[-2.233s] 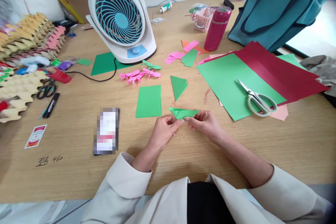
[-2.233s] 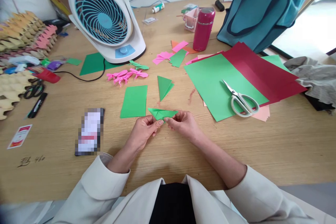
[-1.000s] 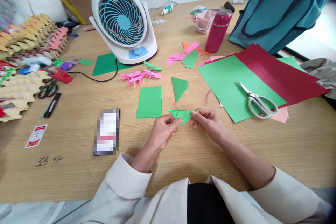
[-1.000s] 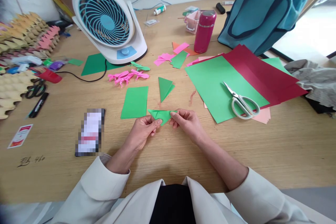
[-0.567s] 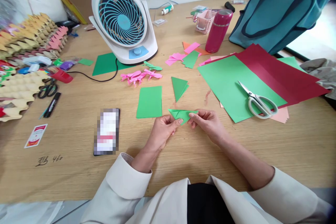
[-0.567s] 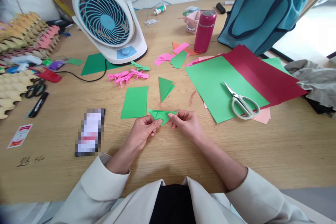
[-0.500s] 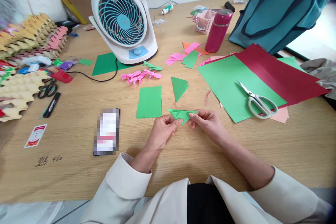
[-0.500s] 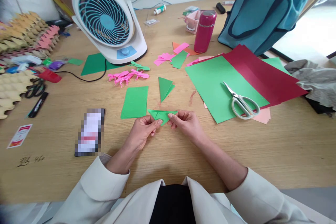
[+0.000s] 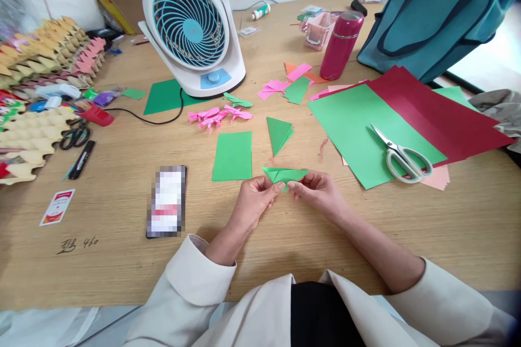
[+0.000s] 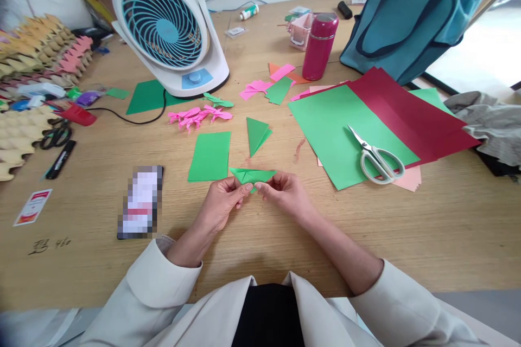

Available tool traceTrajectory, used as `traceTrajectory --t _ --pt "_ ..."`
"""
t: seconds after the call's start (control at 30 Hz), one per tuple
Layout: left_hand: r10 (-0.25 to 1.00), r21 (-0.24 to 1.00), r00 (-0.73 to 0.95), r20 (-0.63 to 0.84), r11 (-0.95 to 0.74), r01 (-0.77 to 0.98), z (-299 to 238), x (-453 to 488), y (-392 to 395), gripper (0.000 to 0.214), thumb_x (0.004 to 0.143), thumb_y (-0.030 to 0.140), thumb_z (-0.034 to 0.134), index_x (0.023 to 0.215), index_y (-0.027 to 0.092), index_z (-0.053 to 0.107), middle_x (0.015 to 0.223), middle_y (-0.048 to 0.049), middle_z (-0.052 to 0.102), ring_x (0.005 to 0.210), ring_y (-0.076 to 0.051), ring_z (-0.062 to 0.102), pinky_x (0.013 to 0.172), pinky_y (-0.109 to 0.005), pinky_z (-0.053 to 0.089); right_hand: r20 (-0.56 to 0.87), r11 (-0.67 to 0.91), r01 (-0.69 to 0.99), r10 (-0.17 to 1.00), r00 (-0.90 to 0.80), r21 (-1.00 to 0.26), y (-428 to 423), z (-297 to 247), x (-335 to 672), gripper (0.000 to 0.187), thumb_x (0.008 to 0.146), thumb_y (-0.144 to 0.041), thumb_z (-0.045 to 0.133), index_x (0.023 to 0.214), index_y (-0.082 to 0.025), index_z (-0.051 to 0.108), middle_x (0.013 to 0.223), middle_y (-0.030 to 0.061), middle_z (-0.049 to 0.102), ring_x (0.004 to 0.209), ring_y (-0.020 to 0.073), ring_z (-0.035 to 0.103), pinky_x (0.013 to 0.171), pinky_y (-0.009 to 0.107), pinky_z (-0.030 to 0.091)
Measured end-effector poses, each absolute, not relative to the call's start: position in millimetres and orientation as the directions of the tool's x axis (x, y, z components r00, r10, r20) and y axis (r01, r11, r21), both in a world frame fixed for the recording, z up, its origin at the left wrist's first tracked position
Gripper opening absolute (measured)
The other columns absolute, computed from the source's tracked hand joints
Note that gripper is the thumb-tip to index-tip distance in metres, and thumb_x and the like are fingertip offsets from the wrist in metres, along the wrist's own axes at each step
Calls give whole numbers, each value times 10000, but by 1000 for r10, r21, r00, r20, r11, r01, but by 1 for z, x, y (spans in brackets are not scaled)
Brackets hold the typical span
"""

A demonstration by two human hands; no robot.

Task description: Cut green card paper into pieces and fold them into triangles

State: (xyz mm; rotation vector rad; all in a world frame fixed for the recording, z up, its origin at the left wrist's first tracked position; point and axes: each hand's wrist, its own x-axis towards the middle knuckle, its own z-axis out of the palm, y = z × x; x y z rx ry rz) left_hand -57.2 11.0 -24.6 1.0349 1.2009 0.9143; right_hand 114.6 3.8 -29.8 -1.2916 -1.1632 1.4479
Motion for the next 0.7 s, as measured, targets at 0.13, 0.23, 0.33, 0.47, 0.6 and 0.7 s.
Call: traceTrajectory --t 0.13,0.23,0.33,0.47,0.6,0.7 --pt "951 958 140 -277 284 -36 -26 -56 11 423 668 442 811 545 173 509 459 52 485 427 -56 379 431 -208 274 -197 -200 -9 971 -134 -980 2 -37 113 422 641 -553 821 588 -198 599 546 -2 632 502 120 507 480 257 362" --pt "942 950 157 -296 307 -50 -26 -57 10 424 659 447 821 550 169 519 470 48 499 429 -58 393 429 -206 284 -179 -182 -1 971 -160 -983 2 -37 115 409 670 -551 802 600 -192 619 557 4 640 500 118 507 490 260 370" --pt "942 950 163 -294 307 -58 -26 -58 11 415 646 432 836 559 166 530 483 48 506 433 -55 398 423 -203 278 -181 -178 30 968 -175 -984 3 -35 116 412 686 -556 786 599 -189 622 548 8 632 489 112 481 473 258 349" --pt "949 956 152 -277 288 -59 -25 -59 12 422 666 432 824 547 164 521 477 49 501 425 -47 384 420 -201 269 -207 -203 37 965 -161 -978 3 -34 115 430 668 -565 789 597 -180 609 537 4 614 481 105 458 456 247 320" --pt "955 957 131 -267 279 -78 -24 -57 11 429 669 424 820 534 166 505 455 54 489 419 -46 381 421 -197 270 -221 -219 30 958 -183 -975 1 -30 114 429 663 -534 799 591 -166 590 527 -21 558 492 87 418 458 233 275" --pt "951 953 129 -279 291 -86 -23 -55 10 430 654 421 829 532 165 506 438 58 482 407 -43 376 415 -196 266 -241 -220 108 940 -242 -969 0 -27 114 428 689 -526 779 569 -155 603 476 -49 447 459 64 310 438 237 188"
